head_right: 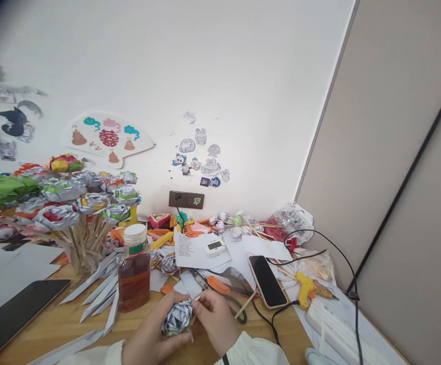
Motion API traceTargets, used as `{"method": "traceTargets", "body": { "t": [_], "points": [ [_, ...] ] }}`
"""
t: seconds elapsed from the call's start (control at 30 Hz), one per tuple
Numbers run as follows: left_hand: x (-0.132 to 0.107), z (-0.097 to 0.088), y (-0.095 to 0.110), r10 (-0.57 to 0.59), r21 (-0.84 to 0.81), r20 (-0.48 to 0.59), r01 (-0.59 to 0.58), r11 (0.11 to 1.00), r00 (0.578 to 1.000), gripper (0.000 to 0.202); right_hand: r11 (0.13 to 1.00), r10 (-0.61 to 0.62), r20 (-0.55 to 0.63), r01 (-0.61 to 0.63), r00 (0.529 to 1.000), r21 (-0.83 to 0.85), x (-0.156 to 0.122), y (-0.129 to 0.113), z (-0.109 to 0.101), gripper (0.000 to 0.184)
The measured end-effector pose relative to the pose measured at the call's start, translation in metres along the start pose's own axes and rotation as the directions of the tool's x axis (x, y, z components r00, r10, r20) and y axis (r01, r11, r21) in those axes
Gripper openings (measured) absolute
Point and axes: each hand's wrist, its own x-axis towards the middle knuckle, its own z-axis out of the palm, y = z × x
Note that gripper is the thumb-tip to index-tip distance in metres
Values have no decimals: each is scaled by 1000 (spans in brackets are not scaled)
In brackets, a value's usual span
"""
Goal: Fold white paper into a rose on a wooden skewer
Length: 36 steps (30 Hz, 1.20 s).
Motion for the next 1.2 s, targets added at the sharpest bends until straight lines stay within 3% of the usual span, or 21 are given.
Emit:
{"method": "traceTargets", "body": {
  "t": [0.13, 0.33, 0.53, 0.73, 1.0, 1.2],
  "points": [
    [-1, 3, -4, -31, -19, 47, 32, 999, 998, 65, 999, 13, -49, -15, 999, -42, 2, 0, -5, 34],
    [-2, 3, 2, -23, -8, 67, 23, 1000, 998, 49, 999, 10, -39, -12, 999, -48, 0, -5, -6, 36],
    [0, 4, 3, -111, -88, 35, 114, 990, 993, 67, 1000, -5, -5, 5, 1000, 24, -1, -7, -3, 34],
    [2, 2, 8, -93, -155, 37, 97, 983, 995, 61, 997, -18, 9, 17, 1000, 79, -1, -8, -4, 31],
    [2, 3, 4, -104, -201, 60, 114, 973, 993, 66, 996, -85, -21, 85, 996, -12, -4, -13, -3, 25],
    [3, 1, 11, -122, -280, 67, 136, 950, 990, 49, 996, -76, -34, 75, 996, -47, -5, -15, -2, 27]
  ]
}}
